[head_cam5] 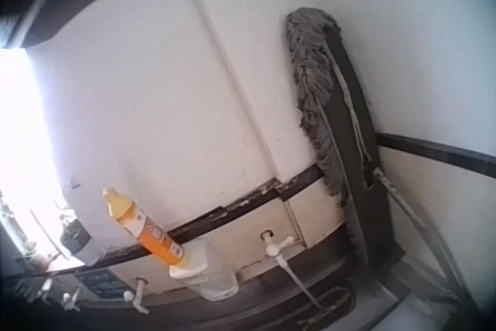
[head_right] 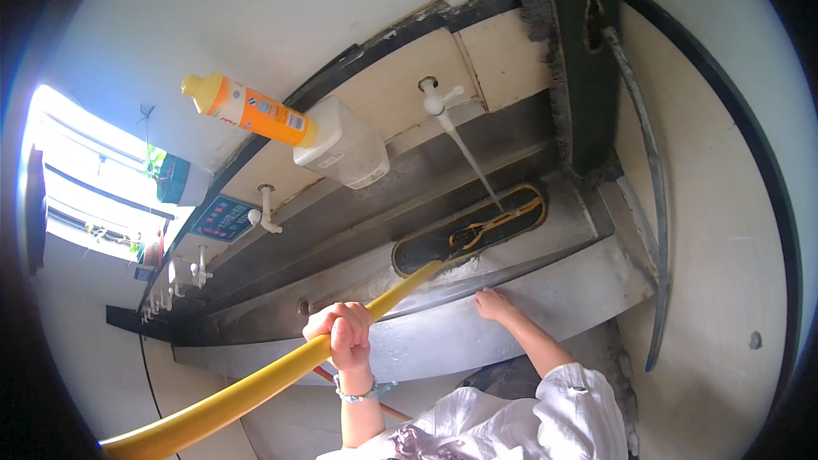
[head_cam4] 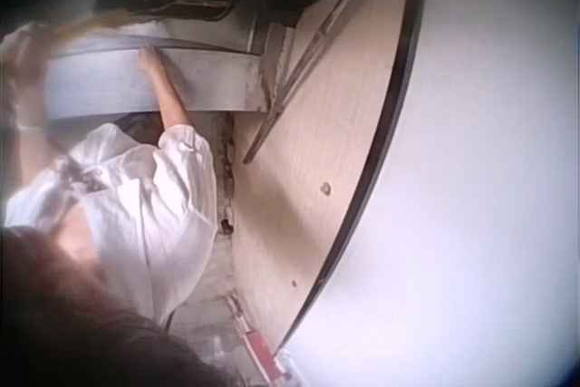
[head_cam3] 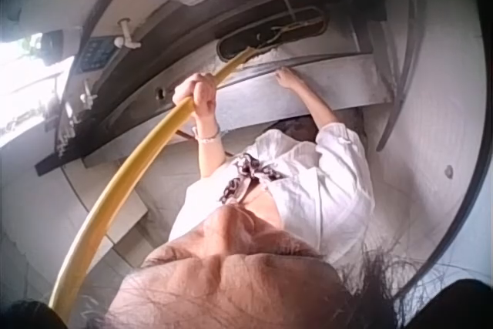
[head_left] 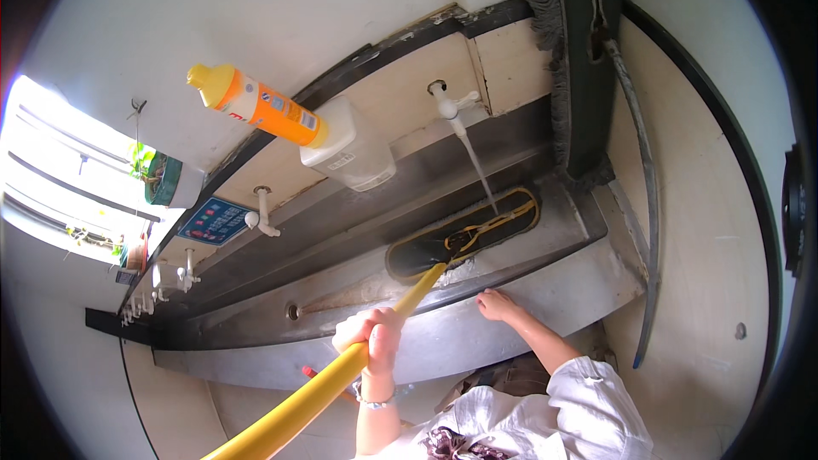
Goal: Cleaning a long stainless steel trough-style sink and the bathroom floor with a brush and mop.
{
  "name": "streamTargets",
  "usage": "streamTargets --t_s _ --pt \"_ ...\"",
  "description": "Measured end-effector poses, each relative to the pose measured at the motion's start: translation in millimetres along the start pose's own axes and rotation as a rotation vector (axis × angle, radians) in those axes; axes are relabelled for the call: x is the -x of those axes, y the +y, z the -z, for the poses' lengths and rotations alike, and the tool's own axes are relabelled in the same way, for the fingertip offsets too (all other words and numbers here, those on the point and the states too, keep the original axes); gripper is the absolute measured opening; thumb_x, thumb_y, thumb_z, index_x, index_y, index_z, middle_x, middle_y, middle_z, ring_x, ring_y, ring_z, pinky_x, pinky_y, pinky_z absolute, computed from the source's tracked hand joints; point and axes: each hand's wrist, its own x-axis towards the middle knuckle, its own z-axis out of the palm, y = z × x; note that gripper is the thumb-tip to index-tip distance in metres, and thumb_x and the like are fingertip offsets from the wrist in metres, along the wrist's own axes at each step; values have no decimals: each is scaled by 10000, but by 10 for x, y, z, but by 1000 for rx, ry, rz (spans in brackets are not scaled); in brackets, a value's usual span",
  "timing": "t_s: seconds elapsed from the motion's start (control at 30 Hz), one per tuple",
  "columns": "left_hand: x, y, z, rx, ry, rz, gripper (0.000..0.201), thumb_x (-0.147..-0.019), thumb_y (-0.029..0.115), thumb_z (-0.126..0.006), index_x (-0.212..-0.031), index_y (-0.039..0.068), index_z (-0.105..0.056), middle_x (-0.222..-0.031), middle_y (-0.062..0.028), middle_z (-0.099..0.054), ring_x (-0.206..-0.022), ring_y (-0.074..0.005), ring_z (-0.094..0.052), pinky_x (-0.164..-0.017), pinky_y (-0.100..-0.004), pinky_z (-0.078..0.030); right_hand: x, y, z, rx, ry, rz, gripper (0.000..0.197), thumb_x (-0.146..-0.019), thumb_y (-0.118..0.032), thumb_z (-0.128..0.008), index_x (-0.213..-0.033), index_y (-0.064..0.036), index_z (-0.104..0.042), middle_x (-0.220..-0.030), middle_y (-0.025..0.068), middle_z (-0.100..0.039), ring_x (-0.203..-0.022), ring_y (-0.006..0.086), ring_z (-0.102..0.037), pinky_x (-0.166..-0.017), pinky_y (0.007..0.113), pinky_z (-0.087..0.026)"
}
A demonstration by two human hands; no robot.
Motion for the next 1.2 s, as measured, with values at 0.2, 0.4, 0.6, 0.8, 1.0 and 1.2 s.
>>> streamTargets --t_s 0.2,0.4,0.6,0.8,1.0,1.2 --pt "16 -13 -4 0 0 -11 339 -832 76 -482 -513 48 -370 -445 -13 -374 -351 -88 -339 -353 -226 -275 65 23 6 8 -37 18 216 -808 -177 -477 -947 -59 -592 -977 162 -590 -952 328 -557 -832 420 -448" --pt "111 -2 44 36 34 70 310 -767 6 -537 -501 30 -379 -474 -52 -437 -408 -153 -428 -418 -265 -380 97 39 -51 14 -35 4 186 -801 -158 -491 -925 -58 -587 -970 157 -590 -948 323 -559 -828 417 -451" --pt "114 17 53 9 5 65 298 -762 1 -524 -502 29 -382 -469 -55 -442 -402 -149 -424 -419 -266 -387 94 115 -114 40 -16 44 187 -805 -159 -493 -925 -56 -592 -969 159 -590 -947 321 -560 -824 421 -454" --pt "138 23 53 21 8 68 295 -761 -8 -520 -504 32 -382 -472 -52 -448 -412 -149 -434 -429 -263 -396 134 104 -120 -33 11 15 160 -793 -141 -522 -889 -35 -592 -973 177 -584 -952 334 -550 -834 419 -446" --pt "141 34 48 -5 0 69 300 -766 -2 -527 -505 33 -384 -475 -51 -452 -413 -150 -437 -431 -264 -401 151 148 -144 -44 39 28 150 -787 -124 -524 -893 -35 -584 -984 170 -567 -964 335 -541 -833 420 -447" --pt "150 41 65 -9 -5 68 301 -770 2 -527 -505 33 -386 -477 -53 -456 -415 -152 -444 -436 -262 -407 161 142 -158 -39 63 18 161 -801 -134 -495 -901 -55 -594 -973 150 -582 -949 325 -553 -823 419 -453"
